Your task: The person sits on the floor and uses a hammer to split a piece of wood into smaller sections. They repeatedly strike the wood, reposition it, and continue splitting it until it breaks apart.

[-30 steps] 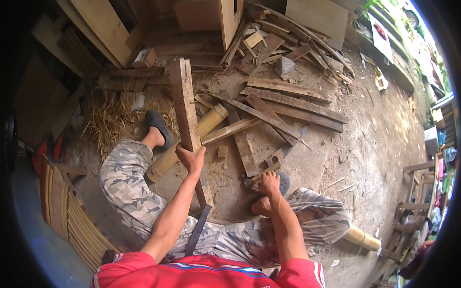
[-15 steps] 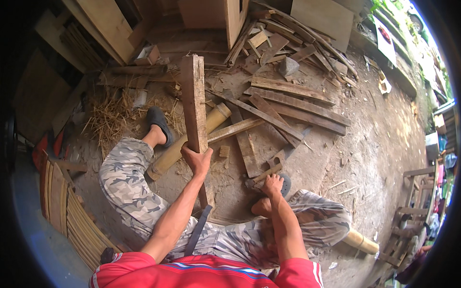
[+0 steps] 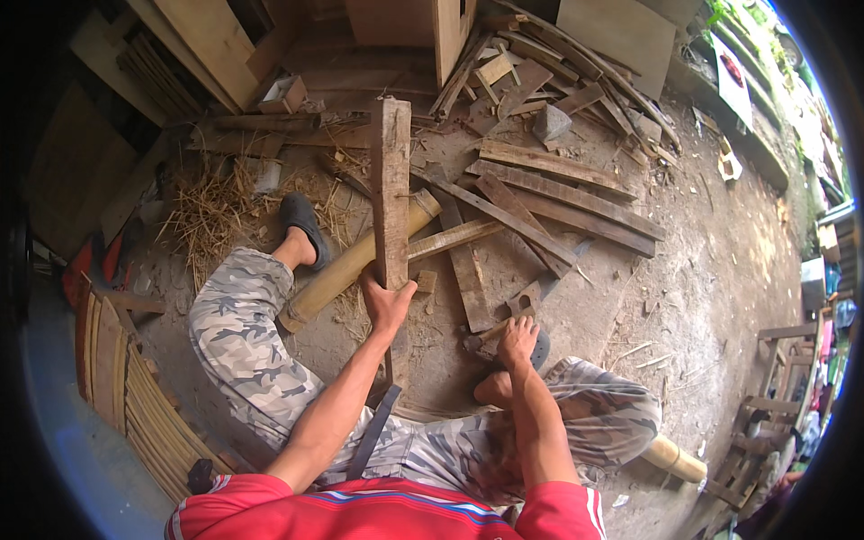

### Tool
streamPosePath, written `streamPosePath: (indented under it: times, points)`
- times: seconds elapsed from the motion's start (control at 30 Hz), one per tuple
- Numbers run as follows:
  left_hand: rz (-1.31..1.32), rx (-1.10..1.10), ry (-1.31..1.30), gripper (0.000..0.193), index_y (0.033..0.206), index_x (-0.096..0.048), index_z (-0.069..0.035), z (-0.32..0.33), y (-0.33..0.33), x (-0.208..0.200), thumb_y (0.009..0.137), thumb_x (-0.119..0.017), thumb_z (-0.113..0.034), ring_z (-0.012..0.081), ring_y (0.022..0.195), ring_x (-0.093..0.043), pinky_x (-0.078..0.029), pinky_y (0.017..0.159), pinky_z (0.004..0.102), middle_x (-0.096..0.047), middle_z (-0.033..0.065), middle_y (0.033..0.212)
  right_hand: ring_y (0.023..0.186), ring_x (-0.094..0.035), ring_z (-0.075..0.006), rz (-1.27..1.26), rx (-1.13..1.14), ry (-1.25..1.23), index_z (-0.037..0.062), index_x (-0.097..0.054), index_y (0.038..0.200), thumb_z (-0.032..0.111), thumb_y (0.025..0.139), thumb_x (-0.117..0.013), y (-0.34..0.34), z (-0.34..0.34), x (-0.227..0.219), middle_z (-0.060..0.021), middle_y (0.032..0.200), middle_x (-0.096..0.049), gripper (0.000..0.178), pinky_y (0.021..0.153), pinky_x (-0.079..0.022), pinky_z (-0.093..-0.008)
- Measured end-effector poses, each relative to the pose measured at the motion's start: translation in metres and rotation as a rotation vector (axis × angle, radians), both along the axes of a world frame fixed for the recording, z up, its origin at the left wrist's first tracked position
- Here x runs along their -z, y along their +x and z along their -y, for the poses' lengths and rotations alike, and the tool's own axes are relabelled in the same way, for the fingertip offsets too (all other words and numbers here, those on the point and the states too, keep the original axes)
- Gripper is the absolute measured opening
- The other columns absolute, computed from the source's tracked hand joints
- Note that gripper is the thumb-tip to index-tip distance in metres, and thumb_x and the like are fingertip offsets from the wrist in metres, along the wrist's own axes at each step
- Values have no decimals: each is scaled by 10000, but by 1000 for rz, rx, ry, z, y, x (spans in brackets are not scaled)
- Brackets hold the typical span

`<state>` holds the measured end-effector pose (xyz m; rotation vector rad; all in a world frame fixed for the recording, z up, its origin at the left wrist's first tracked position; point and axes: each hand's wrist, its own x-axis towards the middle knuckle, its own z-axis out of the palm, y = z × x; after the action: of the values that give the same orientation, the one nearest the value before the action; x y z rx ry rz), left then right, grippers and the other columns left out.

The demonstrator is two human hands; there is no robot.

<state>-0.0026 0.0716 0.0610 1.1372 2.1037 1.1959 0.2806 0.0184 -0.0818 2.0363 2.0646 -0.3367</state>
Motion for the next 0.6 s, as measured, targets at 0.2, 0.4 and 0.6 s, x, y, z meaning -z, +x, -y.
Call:
streamPosePath:
  times: [0.2,0.4,0.6]
  points:
    - [391,378,75,716,1280,-443,30,-6,-27,30,700,-740,-267,302,1108,-544,-438,930,406,-535,211,1214,1355,-344,-347,52,-88,11,111,-546,1265,206,890,-495,2,-13,2,-144,1340,-492,390,1122,-185,-551]
    - [596,484,20,761,1310,-466,27,-20,-32,45,908,-525,-616,227,1223,-453,-344,1045,369,-515,156,1306,1341,-357,-335,170,-244,41,167,-596,1238,218,889,-500,7,-16,20,-97,1299,-531,366,1149,-109,-597]
    - [567,444,-88,804,1393,-405,41,-33,-18,26,946,-425,-628,228,1321,-375,-277,1097,343,-439,166,1425,1290,-400,-298,236,-279,-67,193,-679,1110,258,899,-501,15,-25,29,-69,1226,-584,284,1154,-86,-613]
